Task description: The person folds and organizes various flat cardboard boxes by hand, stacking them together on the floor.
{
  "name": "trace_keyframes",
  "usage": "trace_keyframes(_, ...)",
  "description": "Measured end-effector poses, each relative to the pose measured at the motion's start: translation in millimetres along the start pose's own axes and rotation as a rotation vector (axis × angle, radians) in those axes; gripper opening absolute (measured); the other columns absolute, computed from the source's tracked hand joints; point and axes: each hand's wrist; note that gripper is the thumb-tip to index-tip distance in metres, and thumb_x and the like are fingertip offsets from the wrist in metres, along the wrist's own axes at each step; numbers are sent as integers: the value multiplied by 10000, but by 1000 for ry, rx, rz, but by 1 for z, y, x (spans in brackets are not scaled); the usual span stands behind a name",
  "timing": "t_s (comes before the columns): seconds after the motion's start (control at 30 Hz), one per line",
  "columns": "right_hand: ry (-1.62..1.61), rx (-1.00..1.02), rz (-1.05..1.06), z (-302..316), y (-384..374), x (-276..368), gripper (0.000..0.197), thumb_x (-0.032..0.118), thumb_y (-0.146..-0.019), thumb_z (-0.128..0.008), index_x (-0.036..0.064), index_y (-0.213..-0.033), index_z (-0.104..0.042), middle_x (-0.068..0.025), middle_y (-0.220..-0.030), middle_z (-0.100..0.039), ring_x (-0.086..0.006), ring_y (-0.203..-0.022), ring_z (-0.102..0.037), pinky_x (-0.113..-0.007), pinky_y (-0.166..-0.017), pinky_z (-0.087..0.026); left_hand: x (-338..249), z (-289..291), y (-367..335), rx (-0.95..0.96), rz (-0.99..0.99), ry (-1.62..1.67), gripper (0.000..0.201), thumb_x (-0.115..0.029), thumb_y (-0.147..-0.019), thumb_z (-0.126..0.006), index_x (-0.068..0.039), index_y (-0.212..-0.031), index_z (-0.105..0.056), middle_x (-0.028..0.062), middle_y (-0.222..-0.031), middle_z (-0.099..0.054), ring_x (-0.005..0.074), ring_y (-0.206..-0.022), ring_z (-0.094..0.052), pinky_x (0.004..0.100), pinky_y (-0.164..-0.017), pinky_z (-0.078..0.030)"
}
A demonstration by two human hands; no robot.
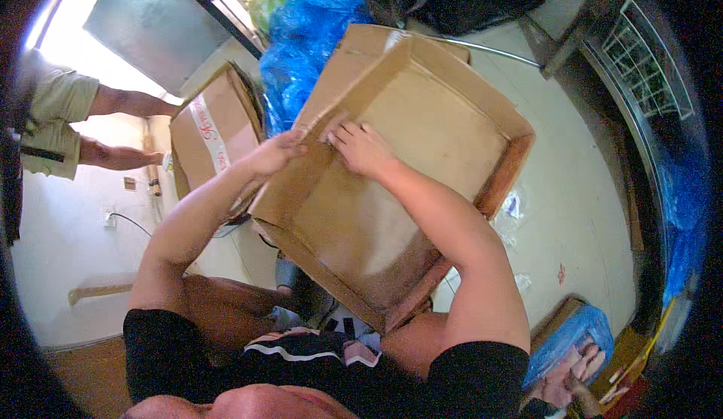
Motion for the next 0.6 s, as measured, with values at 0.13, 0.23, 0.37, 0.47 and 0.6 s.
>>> trace_keyframes(0.13, -41, 211, -47, -1, -14, 17, 484, 292, -824, -718, 118, -1271, -654, -53, -1351, -583, -244, -1294, -496, -452, -1025, -427, 13, -15, 8, -139, -121, -389, 474, -259, -971, -611, -5, -1368, -554, 232, -1323, -598, 365, -1267, -564, 442, -1072, -450)
trace_keyframes(0.23, -39, 195, -42, 1, -16, 14, 526, 299, -810, -730, 109, -1295, -655, -71, -1374, -588, -274, -1318, -485, -471, -1129, -362, -36, -42, 20, -371, -282, -775, 569, -215, -862, -641, -62, -1397, -519, 183, -1415, -541, 342, -1308, -514, 439, -1133, -398)
trace_keyframes(0.37, 17, 282, 12, 42, -11, -13, 546, 341, -779, -795, 163, -1285, -692, -51, -1476, -563, -274, -1364, -466, -540, -1177, -294, -73, -71, 28, -292, -444, -833, 855, -350, -740, -773, -19, -1461, -454, 193, -1538, -433, 357, -1494, -310, 561, -1241, -168)
trace_keyframes(0.47, -99, 595, -29, 73, -20, -4, 416, 490, -765, -803, 118, -945, -752, -91, -1112, -729, -299, -1053, -644, -565, -1040, -390, -67, -70, 46, -272, -394, -836, 837, -362, -761, -741, -5, -1459, -447, 166, -1543, -439, 360, -1492, -312, 546, -1235, -194)
trace_keyframes(0.6, -386, 561, -172, 95, -30, 3, 387, 466, -783, -783, 99, -716, -681, -75, -863, -743, -289, -863, -673, -533, -931, -416, -90, -55, 43, 24, -136, -536, 877, -353, -756, -740, 4, -1494, -428, 168, -1496, -508, 375, -1422, -429, 498, -1165, -367)
Point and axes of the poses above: each hand's wrist, its own y-axis away from the middle knuckle, its own z-axis out of the back of the hand, x = y × z
